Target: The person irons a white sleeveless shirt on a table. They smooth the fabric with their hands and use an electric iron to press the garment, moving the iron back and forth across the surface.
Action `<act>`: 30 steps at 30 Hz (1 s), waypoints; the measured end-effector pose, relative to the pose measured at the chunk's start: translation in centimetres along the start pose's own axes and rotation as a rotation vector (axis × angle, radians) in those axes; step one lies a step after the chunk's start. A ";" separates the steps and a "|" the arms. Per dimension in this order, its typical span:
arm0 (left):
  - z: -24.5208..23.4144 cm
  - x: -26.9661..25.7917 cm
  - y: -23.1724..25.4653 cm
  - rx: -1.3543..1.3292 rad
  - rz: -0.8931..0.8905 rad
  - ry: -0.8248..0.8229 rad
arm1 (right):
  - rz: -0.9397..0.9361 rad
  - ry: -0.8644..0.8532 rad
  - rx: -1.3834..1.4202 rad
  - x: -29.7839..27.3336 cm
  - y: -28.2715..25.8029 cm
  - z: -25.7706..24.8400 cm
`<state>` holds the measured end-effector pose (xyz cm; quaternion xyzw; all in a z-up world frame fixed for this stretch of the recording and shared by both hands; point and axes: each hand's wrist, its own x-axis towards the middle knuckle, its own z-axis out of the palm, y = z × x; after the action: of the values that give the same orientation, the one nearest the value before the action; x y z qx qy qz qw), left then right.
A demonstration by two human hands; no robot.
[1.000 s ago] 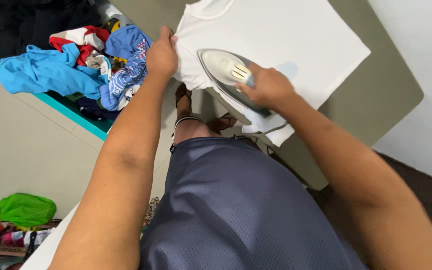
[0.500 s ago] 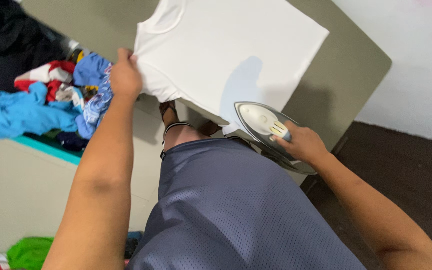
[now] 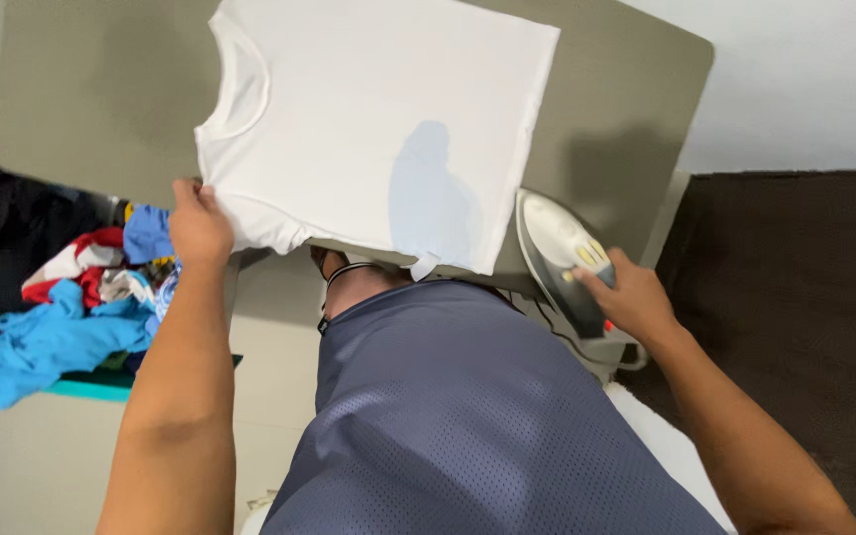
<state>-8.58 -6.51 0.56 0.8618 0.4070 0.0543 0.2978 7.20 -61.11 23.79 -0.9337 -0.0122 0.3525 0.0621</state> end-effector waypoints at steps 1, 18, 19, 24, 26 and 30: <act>0.0 0.0 0.3 0.009 0.014 0.001 | -0.019 0.031 0.036 0.3 -0.5 -0.2; -0.9 0.3 0.8 0.072 -0.031 -0.072 | 0.018 0.383 0.264 13.6 -5.4 -0.5; -0.8 0.3 0.9 0.069 -0.025 -0.073 | 0.079 0.385 0.321 13.5 -5.5 -1.3; -0.9 0.3 0.8 0.074 -0.031 -0.114 | 0.137 0.406 0.408 10.7 -6.0 -4.1; -0.8 0.4 0.7 0.097 -0.023 -0.108 | 0.165 0.393 0.447 9.9 -6.2 -4.0; -0.9 0.5 0.6 0.081 0.013 -0.117 | -0.074 0.560 0.118 9.7 -7.0 -2.4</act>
<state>-8.16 -6.04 1.55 0.8775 0.3850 -0.0109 0.2858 16.15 -53.74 20.07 -0.9884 -0.0080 0.0787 0.1298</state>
